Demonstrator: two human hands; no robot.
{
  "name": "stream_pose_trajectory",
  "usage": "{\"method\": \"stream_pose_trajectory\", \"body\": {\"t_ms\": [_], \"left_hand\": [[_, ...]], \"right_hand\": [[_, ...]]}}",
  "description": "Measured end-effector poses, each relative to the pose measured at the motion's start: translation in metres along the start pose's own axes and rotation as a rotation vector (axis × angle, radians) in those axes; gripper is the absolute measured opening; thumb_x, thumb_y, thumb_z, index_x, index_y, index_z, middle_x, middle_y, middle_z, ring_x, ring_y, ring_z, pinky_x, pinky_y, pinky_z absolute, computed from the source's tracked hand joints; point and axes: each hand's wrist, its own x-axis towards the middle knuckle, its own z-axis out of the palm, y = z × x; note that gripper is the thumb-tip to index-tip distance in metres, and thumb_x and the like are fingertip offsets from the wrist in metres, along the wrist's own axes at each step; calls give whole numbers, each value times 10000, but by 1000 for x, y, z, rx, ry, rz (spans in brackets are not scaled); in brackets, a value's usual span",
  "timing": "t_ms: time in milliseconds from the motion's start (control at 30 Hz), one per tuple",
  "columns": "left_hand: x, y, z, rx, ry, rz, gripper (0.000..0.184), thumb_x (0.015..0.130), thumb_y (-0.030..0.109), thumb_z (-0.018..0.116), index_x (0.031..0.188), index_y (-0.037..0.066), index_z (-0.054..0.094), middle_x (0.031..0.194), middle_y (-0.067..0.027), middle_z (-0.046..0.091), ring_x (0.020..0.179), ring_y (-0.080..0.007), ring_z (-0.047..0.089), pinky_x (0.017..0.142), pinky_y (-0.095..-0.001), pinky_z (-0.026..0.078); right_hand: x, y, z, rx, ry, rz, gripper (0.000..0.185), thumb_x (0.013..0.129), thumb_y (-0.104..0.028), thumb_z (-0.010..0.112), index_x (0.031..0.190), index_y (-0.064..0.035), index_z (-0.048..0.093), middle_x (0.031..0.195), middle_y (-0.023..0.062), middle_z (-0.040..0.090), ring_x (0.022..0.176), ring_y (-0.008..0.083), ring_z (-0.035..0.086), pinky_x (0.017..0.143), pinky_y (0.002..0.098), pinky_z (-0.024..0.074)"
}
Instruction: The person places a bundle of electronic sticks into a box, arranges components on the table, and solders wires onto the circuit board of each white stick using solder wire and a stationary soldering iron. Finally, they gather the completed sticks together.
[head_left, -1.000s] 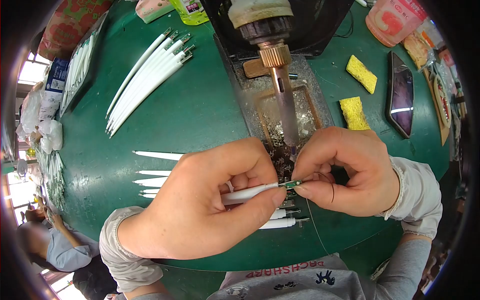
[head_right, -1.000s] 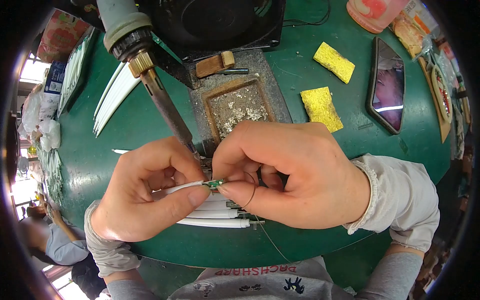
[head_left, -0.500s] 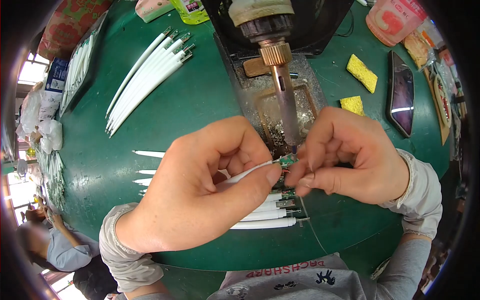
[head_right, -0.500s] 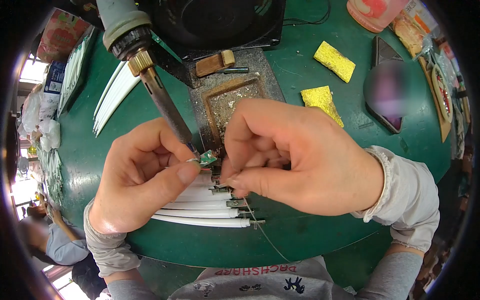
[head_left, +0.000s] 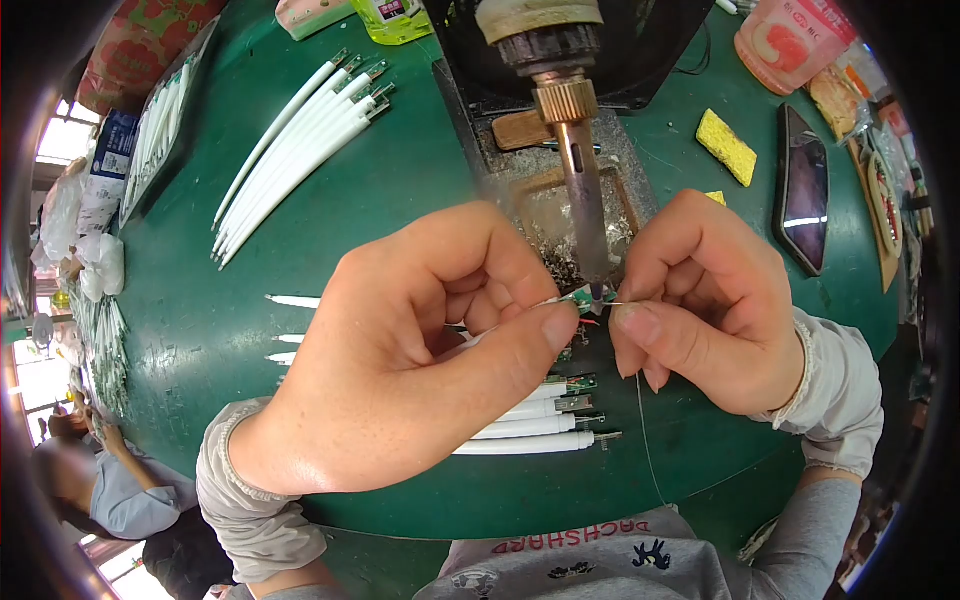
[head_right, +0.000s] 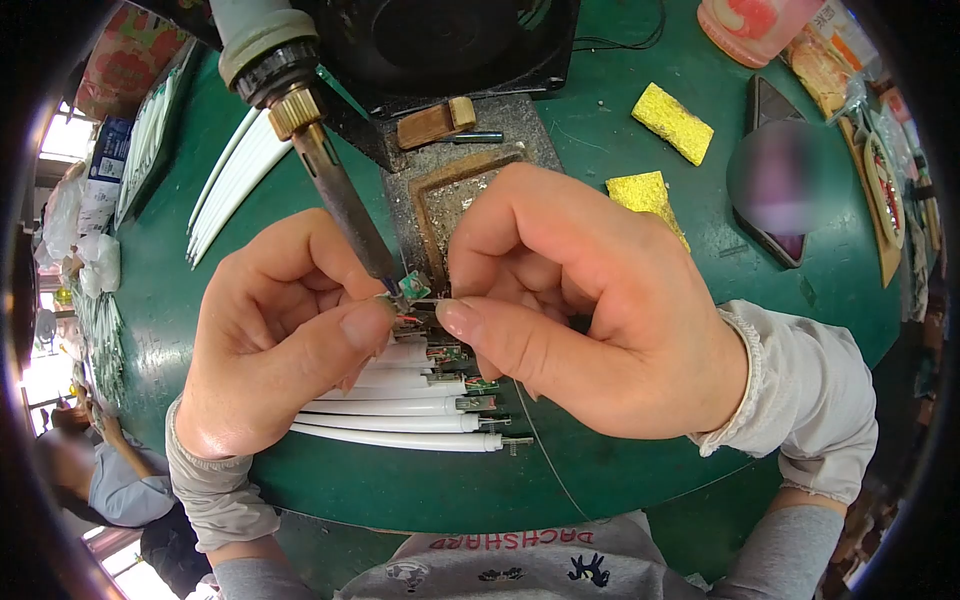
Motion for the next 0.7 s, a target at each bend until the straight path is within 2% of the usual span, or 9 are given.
{"method": "stream_pose_trajectory", "body": {"t_ms": [267,333,433,533,600,633,700], "left_hand": [[0,0,1,-46,0,57,124,798,57,594,844,3,493,692,-41,530,538,-47,444,477,-177,322],[0,6,2,-139,34,-65,117,804,70,584,841,8,492,666,-40,527,508,-46,433,444,-173,295],[0,5,-3,-103,40,-151,119,809,86,580,836,12,491,658,-38,526,486,-44,422,419,-172,270],[-1,5,-1,-115,25,-114,123,806,81,587,845,10,494,668,-34,526,507,-46,432,440,-172,293],[-2,0,0,-80,18,-74,120,804,74,588,847,8,498,674,-28,526,521,-44,437,454,-172,302],[-3,-2,0,-45,11,-33,117,802,68,590,848,6,502,679,-21,526,534,-43,441,468,-172,311],[-5,3,0,-38,-9,-82,113,798,50,593,851,0,506,707,-21,530,571,-44,459,502,-172,335]], "right_hand": [[1,2,2,28,-12,-33,160,859,-47,544,904,8,400,758,84,510,576,113,573,437,189,442],[1,2,2,53,-8,-35,159,858,-44,543,905,8,400,761,85,511,576,112,572,441,191,444],[-1,1,2,54,-13,23,161,857,-41,544,912,3,400,761,89,522,561,104,557,453,188,438],[-2,2,2,69,31,32,170,841,-38,566,915,-4,417,757,83,537,563,96,539,467,189,421],[-4,1,0,-140,48,-77,185,790,-14,619,892,-6,465,740,77,554,558,101,522,480,203,404],[-4,0,0,-139,48,-77,185,790,-14,619,892,-6,465,740,77,554,558,101,522,480,203,404],[-6,-1,1,-425,36,-247,216,722,18,675,863,-16,514,735,76,563,566,109,516,495,227,403]]}}
